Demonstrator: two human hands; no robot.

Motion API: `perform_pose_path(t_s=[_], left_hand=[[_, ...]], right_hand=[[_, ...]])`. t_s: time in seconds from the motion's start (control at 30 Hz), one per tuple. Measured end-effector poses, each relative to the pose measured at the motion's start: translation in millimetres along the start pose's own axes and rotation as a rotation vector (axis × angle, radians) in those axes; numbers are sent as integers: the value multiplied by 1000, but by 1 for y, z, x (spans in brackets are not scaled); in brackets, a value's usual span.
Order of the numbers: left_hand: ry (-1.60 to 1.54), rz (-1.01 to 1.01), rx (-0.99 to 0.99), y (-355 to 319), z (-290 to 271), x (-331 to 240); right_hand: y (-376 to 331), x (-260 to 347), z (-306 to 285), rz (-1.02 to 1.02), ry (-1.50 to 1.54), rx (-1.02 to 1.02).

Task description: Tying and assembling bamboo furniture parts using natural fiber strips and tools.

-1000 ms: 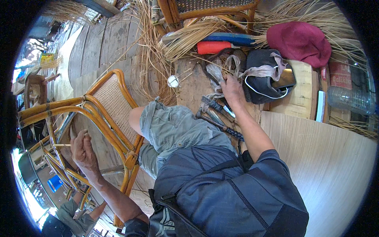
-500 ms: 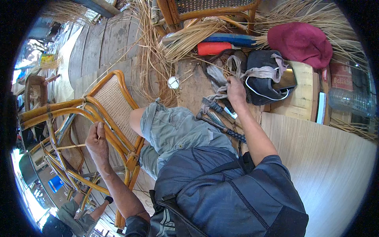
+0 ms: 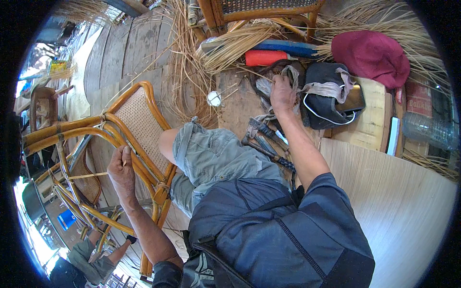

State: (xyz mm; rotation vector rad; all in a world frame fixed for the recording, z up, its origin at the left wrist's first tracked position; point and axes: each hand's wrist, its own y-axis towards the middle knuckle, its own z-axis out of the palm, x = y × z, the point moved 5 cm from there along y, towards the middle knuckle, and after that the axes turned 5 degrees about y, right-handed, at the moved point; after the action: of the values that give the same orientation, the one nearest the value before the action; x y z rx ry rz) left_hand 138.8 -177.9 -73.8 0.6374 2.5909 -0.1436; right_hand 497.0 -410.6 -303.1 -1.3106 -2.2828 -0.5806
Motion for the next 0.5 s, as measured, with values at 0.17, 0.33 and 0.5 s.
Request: perform_pose_path(t_s=[0.17,0.33,0.5], left_hand=[[9,27,1,0,-1,1],[-13,0,-2,0,-2,4],[-84,44,-97,-2,-8,11]], right_hand=[[-5,7,1,51,-61,27],[-4,3,5,60,-67,-2],[3,6,7,53,-126,14]])
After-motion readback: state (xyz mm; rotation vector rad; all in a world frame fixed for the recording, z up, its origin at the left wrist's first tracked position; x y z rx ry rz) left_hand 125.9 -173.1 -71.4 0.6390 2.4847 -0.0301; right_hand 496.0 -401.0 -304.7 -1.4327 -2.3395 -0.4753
